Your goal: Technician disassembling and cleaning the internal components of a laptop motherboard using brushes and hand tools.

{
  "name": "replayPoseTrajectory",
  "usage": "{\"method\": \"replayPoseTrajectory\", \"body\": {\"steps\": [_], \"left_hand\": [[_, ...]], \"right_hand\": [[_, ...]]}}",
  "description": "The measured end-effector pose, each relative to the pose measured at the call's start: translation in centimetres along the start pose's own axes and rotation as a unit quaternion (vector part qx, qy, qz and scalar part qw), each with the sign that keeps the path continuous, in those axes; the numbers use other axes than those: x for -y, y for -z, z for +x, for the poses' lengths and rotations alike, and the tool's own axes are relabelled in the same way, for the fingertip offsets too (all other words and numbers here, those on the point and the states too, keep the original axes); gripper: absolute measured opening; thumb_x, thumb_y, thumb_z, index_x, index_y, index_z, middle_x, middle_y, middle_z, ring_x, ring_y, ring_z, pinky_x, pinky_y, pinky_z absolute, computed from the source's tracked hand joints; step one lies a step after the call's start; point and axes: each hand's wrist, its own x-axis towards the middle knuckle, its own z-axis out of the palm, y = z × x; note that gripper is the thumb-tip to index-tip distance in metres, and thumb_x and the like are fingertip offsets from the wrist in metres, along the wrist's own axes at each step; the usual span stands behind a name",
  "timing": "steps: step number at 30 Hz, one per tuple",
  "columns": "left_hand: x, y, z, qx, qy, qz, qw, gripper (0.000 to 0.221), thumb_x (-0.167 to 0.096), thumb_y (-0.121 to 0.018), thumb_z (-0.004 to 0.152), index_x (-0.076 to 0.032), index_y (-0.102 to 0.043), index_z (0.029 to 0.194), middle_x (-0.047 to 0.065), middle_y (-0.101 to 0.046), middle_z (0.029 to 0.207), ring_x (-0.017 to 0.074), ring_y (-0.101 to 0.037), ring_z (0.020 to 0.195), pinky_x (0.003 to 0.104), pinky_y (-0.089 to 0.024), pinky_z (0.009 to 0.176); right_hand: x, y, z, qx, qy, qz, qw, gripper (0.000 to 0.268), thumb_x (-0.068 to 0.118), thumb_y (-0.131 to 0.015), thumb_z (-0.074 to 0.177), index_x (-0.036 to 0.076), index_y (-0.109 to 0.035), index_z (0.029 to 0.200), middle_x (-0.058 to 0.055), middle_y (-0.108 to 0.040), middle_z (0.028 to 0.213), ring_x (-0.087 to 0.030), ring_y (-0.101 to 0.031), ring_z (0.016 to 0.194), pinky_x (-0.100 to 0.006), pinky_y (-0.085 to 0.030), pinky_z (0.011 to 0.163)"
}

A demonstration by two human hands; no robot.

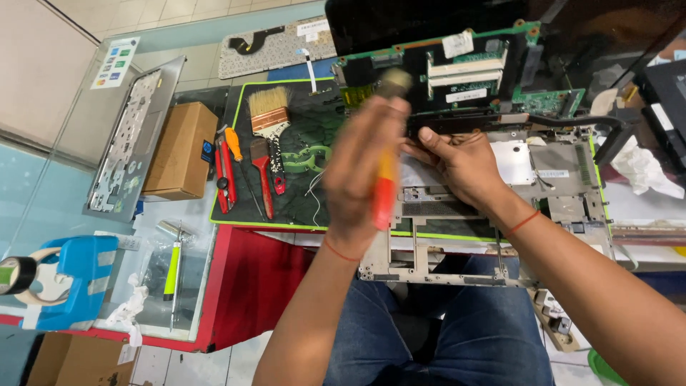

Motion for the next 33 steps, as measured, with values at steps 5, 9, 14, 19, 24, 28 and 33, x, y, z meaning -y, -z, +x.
{"method": "replayPoseTrajectory", "body": {"steps": [5,9,14,19,24,28,33], "left_hand": [[-4.0,-1.7,-0.2,0.14,-0.055,-0.015,0.989,0.043,0.0,-0.07,0.122,-0.011,-0.059,0.162,0.021,-0.067,0.163,0.0432,-0.07,0.154,0.055,-0.068,0.127],[-2.8,-0.8,1.2,0.039,-0.001,-0.174,0.984,0.04,-0.012,-0.067,0.125,-0.013,-0.056,0.163,0.017,-0.07,0.16,0.039,-0.07,0.155,0.051,-0.062,0.139],[-3.7,-1.3,2.0,0.027,-0.014,0.018,0.999,0.031,-0.002,-0.066,0.121,0.0,-0.066,0.152,0.03,-0.07,0.149,0.0479,-0.076,0.138,0.057,-0.068,0.125],[-5.3,-2.4,1.1,0.148,0.01,-0.22,0.964,0.035,0.002,-0.068,0.118,0.003,-0.063,0.152,0.023,-0.069,0.155,0.0423,-0.068,0.152,0.051,-0.059,0.137],[-4.7,-2.3,1.3,0.218,-0.08,-0.108,0.967,0.05,0.004,-0.074,0.119,-0.01,-0.056,0.164,0.028,-0.067,0.162,0.0496,-0.068,0.156,0.058,-0.068,0.131],[-5.7,-2.8,3.8,0.048,0.024,-0.154,0.987,0.034,0.008,-0.077,0.117,-0.001,-0.069,0.148,0.018,-0.075,0.147,0.0348,-0.077,0.142,0.046,-0.066,0.133],[-5.5,-2.4,4.2,0.156,-0.003,-0.225,0.962,0.05,-0.044,-0.045,0.129,-0.011,-0.054,0.165,0.022,-0.067,0.162,0.0406,-0.072,0.153,0.05,-0.065,0.139]], "right_hand": [[-0.9,0.8,0.7,0.004,0.029,-0.105,0.994,0.057,0.01,-0.082,0.103,0.021,-0.044,0.061,0.011,-0.039,0.067,-0.003,-0.046,0.071,-0.028,-0.058,0.08],[-0.7,2.4,0.3,-0.026,0.042,-0.27,0.962,0.054,0.01,-0.077,0.101,0.023,-0.044,0.06,0.01,-0.038,0.062,-0.005,-0.026,0.063,-0.029,-0.017,0.053],[-2.2,3.1,2.4,0.018,0.029,-0.199,0.979,0.043,0.018,-0.082,0.107,0.019,-0.06,0.07,0.009,-0.052,0.072,-0.006,-0.043,0.071,-0.026,-0.033,0.065],[-4.4,7.0,3.2,0.098,0.07,-0.356,0.927,0.017,0.012,-0.07,0.112,0.021,-0.057,0.105,0.008,-0.062,0.095,-0.007,-0.066,0.093,-0.028,-0.055,0.096],[-1.2,2.1,0.5,-0.04,0.058,-0.251,0.965,0.031,0.031,-0.068,0.114,0.018,-0.076,0.087,0.006,-0.074,0.082,-0.004,-0.059,0.077,-0.026,-0.047,0.064],[-1.0,2.9,-0.8,-0.047,0.057,-0.249,0.966,0.031,0.029,-0.069,0.113,0.018,-0.075,0.085,0.006,-0.072,0.081,-0.004,-0.058,0.076,-0.026,-0.046,0.064],[-0.3,2.9,-0.6,-0.043,0.066,-0.252,0.965,0.03,0.027,-0.069,0.112,0.018,-0.073,0.083,0.007,-0.071,0.08,-0.004,-0.056,0.075,-0.026,-0.045,0.062]]}}
